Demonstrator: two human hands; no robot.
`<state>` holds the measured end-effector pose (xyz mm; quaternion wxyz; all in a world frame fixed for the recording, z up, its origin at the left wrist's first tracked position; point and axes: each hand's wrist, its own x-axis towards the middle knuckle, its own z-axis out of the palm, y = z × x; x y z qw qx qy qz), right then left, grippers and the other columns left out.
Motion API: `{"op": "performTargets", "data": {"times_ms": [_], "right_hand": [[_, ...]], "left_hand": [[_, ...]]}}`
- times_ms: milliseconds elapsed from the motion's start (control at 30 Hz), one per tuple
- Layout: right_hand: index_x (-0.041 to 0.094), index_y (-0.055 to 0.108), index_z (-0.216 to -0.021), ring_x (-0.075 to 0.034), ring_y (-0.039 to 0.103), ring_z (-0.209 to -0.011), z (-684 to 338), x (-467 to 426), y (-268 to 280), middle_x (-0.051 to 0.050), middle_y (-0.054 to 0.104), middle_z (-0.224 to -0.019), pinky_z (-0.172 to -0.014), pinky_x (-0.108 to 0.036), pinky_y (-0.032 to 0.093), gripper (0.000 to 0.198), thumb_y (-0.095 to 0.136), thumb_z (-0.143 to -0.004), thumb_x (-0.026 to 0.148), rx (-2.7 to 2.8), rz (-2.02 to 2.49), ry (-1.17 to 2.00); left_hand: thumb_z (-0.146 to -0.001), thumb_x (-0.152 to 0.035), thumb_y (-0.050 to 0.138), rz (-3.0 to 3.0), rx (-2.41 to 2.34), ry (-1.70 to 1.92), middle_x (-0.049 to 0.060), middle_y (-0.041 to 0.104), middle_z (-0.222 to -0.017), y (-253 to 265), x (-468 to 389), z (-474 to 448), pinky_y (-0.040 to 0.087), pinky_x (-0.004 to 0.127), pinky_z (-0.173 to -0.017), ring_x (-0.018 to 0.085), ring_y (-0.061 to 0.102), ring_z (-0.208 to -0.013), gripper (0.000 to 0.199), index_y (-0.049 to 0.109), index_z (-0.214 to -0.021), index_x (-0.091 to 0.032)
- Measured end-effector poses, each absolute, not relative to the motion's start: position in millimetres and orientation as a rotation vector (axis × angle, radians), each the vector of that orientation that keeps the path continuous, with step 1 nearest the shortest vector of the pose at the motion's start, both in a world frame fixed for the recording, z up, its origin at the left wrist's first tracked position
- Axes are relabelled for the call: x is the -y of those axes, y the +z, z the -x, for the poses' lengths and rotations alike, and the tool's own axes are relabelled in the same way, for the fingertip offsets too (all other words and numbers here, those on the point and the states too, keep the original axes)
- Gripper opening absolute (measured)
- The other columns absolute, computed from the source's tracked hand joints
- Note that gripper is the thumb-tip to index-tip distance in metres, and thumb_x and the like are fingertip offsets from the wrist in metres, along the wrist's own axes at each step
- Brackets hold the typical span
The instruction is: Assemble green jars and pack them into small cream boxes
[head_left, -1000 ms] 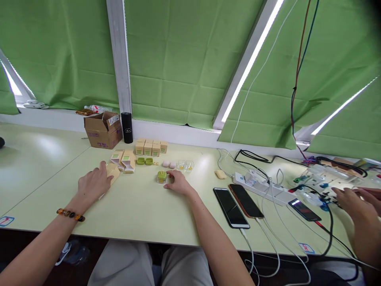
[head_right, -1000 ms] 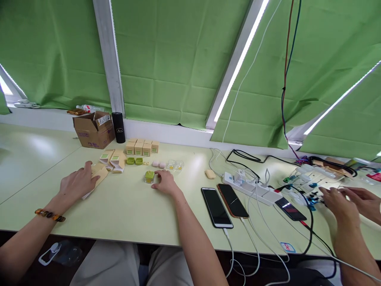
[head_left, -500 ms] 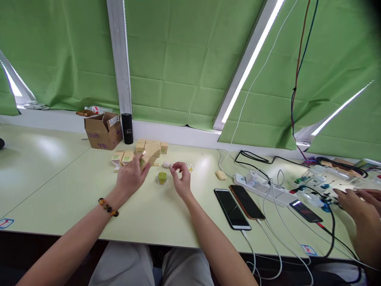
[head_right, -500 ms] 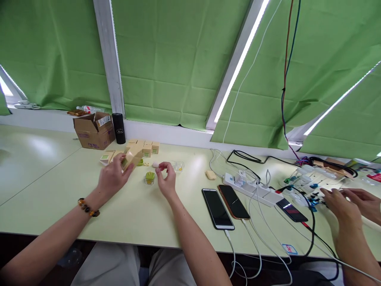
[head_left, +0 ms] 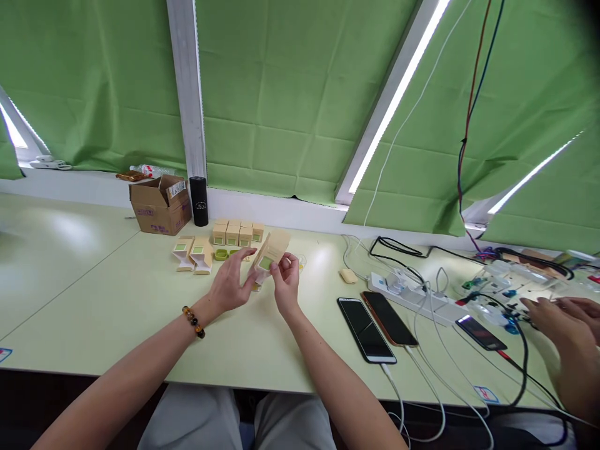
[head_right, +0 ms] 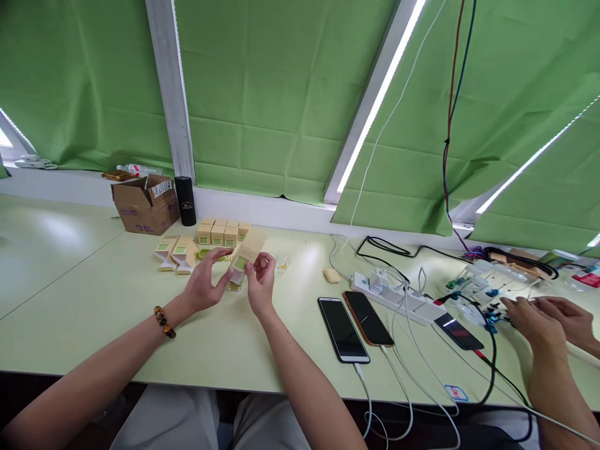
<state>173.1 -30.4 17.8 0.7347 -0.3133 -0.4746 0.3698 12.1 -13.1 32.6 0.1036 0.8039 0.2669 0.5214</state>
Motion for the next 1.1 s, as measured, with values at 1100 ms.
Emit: {"op": "performTargets", "data": {"times_ms": [1100], "right_hand": [[0.03, 0.057, -0.119, -0.021, 0.059, -0.105, -178.5, 33.3, 16.0, -0.012, 0.044, -0.135, -0.078, -0.035, 0.058, 0.025, 0.05, -0.103, 0.047, 1.397, 0.908, 0.484]], "left_hand": [[-0.102, -0.031, 0.052, -2.086, -0.656, 1.473, 0.013, 0.041, -0.154, 16.2, 11.3, -8.0, 0.06, 0.037, -0.09, 0.033, 0.032, -0.152, 0.032, 0.067, -0.131, -0.03]]}}
